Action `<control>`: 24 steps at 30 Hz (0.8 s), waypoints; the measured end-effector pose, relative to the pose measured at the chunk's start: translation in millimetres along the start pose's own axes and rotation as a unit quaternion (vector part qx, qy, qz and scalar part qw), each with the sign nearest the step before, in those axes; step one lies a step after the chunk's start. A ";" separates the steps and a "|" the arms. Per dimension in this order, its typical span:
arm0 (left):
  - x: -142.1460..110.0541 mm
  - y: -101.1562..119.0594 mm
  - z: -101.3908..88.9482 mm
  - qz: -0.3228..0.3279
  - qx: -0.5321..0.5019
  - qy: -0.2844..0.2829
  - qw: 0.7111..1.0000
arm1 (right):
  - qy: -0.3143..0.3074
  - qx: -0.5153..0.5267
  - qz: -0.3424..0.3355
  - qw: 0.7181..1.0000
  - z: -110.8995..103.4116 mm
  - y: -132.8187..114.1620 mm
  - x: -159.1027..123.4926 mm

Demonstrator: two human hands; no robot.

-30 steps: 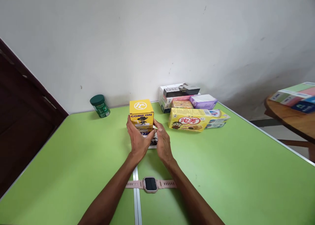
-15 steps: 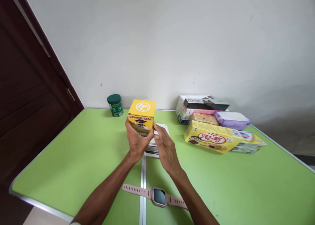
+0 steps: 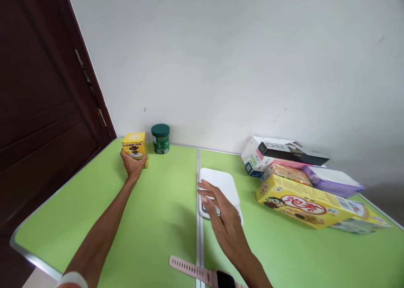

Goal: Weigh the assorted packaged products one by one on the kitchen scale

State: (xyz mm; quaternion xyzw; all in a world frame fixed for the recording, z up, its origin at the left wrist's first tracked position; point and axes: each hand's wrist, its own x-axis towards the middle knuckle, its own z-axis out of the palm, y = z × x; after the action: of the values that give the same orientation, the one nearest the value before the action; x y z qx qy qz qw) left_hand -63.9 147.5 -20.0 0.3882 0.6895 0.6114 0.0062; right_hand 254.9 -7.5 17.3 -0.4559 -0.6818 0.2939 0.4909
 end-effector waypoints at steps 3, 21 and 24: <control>26.0 -8.2 19.2 0.000 0.004 -0.014 1.000 | 0.028 0.004 0.052 0.998 -8.3 9.0 -7.5; 69.6 -17.4 83.6 0.022 -0.055 -0.111 0.992 | 0.045 -0.042 0.112 0.992 -19.5 34.7 -39.2; 72.2 -12.0 83.9 0.000 -0.081 -0.133 0.988 | 0.060 -0.039 0.103 0.992 -22.9 29.9 -40.5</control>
State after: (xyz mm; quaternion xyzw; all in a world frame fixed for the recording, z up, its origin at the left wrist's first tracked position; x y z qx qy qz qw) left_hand -80.1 257.6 -17.7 0.4642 0.6306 0.6083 0.1296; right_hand 290.5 -33.1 -16.4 -0.5590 -0.6116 0.2882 0.4801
